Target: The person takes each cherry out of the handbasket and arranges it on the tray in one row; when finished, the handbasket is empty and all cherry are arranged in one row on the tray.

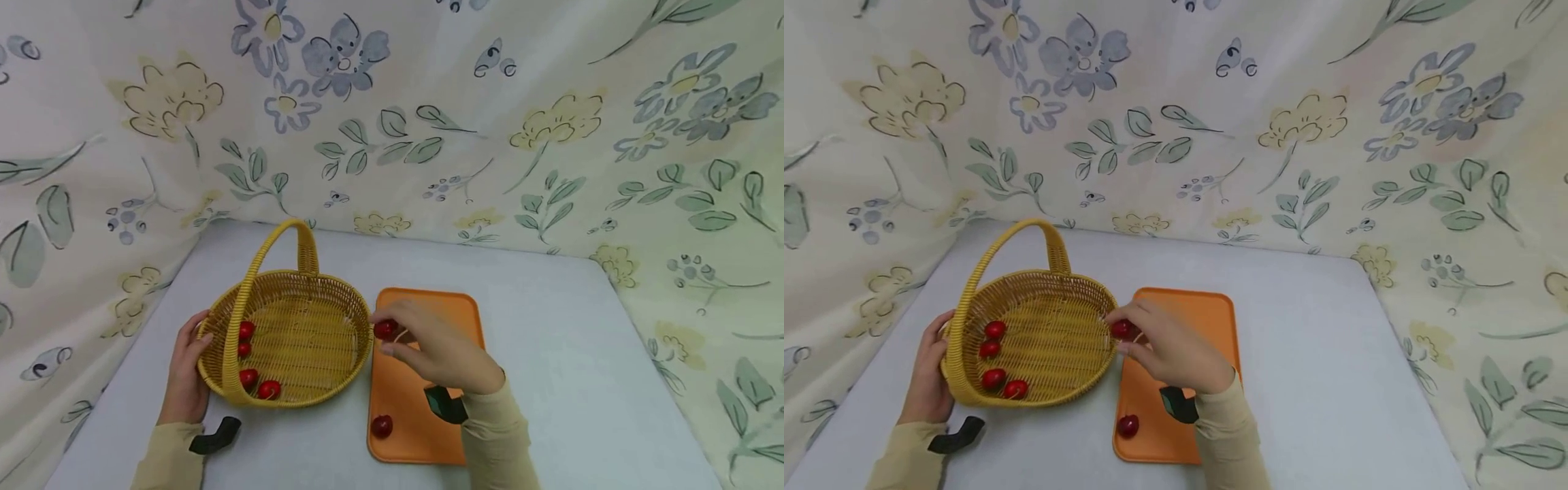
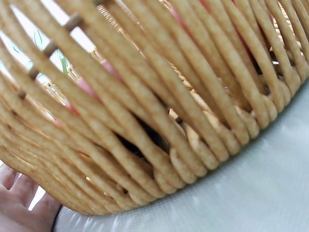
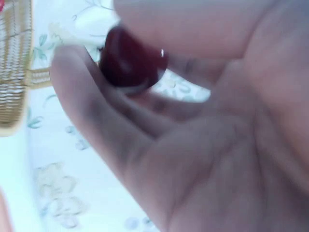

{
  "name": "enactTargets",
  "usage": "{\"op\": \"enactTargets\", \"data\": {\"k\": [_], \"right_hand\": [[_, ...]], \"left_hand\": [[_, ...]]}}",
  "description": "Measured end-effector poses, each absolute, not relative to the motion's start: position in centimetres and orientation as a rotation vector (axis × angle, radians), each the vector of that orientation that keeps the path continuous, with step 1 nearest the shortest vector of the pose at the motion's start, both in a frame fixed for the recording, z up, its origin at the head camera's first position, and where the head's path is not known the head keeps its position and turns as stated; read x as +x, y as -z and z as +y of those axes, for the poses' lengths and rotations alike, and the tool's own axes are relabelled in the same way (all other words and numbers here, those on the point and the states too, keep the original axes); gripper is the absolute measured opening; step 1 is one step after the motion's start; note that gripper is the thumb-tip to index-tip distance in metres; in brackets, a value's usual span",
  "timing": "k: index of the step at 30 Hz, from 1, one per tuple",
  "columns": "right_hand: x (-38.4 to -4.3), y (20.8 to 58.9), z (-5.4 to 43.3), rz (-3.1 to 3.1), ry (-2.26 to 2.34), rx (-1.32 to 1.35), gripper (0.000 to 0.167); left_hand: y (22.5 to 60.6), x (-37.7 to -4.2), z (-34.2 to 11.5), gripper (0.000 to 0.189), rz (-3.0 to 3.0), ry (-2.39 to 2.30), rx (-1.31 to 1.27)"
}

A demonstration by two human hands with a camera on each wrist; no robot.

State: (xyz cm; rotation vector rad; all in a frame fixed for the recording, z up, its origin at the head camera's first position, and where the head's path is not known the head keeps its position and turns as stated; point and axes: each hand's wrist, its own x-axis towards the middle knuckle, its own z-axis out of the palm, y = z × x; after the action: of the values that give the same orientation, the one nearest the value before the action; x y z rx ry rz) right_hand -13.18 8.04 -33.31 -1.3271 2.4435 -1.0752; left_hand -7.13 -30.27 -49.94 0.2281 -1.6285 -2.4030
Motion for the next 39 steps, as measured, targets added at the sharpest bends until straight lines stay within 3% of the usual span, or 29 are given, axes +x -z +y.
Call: {"op": "enactTargets", "data": {"k": [4, 12, 18, 23, 39], "right_hand": [[-11.2, 35.9, 10.1, 2.411, 1.155, -1.332, 0.032], [-8.1, 40.4, 13.2, 2.631, 1.216, -0.990, 0.032], [-6.2, 44.4, 12.7, 2.785, 1.136, -1.061, 0.035], [-4.5, 46.6, 12.2, 2.832, 0.954, -0.948, 0.033], [-3.0, 46.9, 11.5, 2.815, 0.748, -0.884, 0.031]], "left_hand": [[49.8, -7.1, -30.2, 0.044, -1.630, 2.403, 0.226], [49.5, -7.2, -30.3, 0.043, -1.616, 2.414, 0.233], [49.3, -7.3, -30.6, 0.043, -1.618, 2.411, 0.260], [49.5, -7.3, -30.2, 0.043, -1.654, 2.384, 0.304], [49.5, -7.2, -29.8, 0.042, -1.553, 2.416, 0.220]]}}
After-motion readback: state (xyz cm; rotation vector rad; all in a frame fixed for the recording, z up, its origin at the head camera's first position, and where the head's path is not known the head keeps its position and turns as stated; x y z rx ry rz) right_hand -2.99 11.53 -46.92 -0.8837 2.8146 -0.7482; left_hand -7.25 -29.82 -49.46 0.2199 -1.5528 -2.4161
